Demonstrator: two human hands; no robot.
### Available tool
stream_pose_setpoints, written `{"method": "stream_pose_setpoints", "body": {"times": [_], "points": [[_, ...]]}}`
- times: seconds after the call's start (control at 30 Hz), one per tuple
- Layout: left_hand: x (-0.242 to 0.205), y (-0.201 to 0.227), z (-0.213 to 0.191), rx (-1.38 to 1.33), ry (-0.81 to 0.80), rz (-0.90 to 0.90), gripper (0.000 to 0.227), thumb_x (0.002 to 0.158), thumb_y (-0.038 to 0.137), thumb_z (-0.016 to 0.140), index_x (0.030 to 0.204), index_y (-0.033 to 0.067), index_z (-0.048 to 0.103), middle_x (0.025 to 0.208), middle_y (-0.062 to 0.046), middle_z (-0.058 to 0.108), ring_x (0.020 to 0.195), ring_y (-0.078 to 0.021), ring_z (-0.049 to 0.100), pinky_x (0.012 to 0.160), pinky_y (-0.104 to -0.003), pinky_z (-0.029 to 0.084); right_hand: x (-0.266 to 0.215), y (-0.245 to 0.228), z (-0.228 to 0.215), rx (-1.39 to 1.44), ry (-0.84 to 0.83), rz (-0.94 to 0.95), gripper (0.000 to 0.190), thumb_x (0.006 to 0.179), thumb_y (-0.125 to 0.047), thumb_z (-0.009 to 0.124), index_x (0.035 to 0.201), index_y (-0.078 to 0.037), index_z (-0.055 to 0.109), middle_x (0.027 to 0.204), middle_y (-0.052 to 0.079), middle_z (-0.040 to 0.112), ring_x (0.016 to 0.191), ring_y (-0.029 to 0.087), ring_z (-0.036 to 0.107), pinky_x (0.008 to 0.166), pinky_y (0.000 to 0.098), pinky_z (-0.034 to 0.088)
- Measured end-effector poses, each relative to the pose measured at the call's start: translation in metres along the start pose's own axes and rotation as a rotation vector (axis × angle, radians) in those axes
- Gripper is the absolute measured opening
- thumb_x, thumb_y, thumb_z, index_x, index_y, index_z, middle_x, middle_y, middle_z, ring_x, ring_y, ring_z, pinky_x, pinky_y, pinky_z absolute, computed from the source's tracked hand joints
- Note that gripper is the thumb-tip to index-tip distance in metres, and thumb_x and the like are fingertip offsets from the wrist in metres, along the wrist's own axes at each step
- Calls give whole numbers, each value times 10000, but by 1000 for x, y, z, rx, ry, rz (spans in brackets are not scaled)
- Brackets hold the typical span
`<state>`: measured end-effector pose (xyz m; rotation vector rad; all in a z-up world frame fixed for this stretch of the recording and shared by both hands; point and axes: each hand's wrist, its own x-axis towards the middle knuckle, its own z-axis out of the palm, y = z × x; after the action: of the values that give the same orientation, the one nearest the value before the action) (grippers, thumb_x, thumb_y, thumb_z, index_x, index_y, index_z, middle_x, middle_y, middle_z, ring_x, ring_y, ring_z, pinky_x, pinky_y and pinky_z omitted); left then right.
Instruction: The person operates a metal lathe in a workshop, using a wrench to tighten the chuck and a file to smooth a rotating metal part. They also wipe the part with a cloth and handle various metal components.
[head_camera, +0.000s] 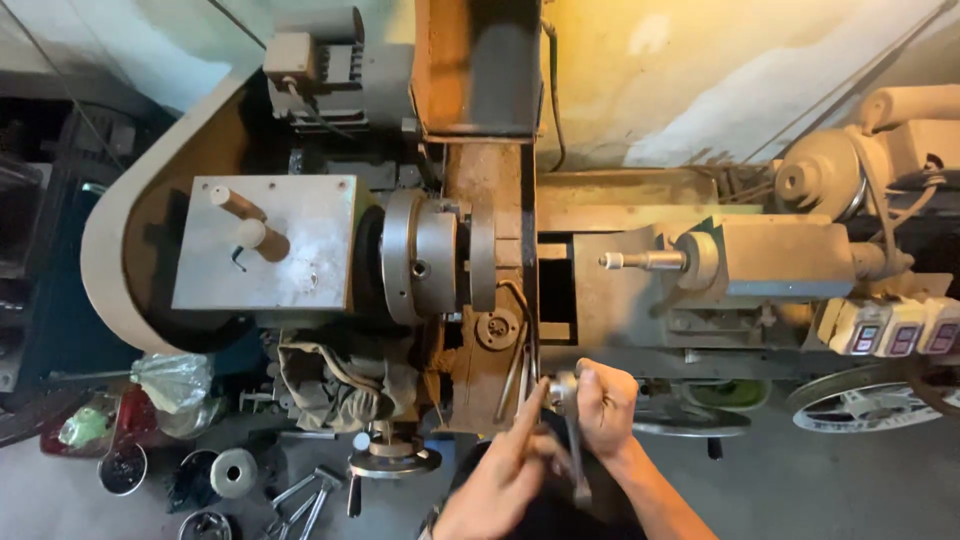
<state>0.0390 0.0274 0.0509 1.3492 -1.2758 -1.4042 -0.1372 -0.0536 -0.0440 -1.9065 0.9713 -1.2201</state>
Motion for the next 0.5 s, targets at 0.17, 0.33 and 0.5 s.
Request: {"method": "stream_pose_setpoints", "body": {"times": [0.17, 0.33, 0.5], "points": [[9, -20, 0, -156, 141, 356, 673, 1061, 149, 345, 1654, -7, 66, 1478, -226, 589, 1339, -320, 570, 1193, -370, 361, -7, -6, 8, 5, -19, -32, 364, 1023, -200, 471, 713, -8, 470, 608, 89, 421, 530, 222, 455, 509, 376, 352], [-13, -30, -5, 85, 43, 53, 800, 953, 67, 393, 1698, 35, 102, 1365, -331, 544, 1246, -427, 524, 1134, -423, 408, -16, 11, 13, 13, -25, 194, 378, 1017, -173, 462, 686, -6, 389, 609, 115, 322, 504, 240, 361, 518, 389, 318], [-9, -28, -12, 85, 85, 89, 793, 961, 31, 486, 1635, -17, 70, 1341, -119, 690, 1103, -256, 594, 1029, -343, 448, -7, -3, 17, -43, 30, 31, 319, 994, -169, 481, 743, 21, 537, 580, 101, 443, 486, 227, 470, 487, 365, 369]]}}
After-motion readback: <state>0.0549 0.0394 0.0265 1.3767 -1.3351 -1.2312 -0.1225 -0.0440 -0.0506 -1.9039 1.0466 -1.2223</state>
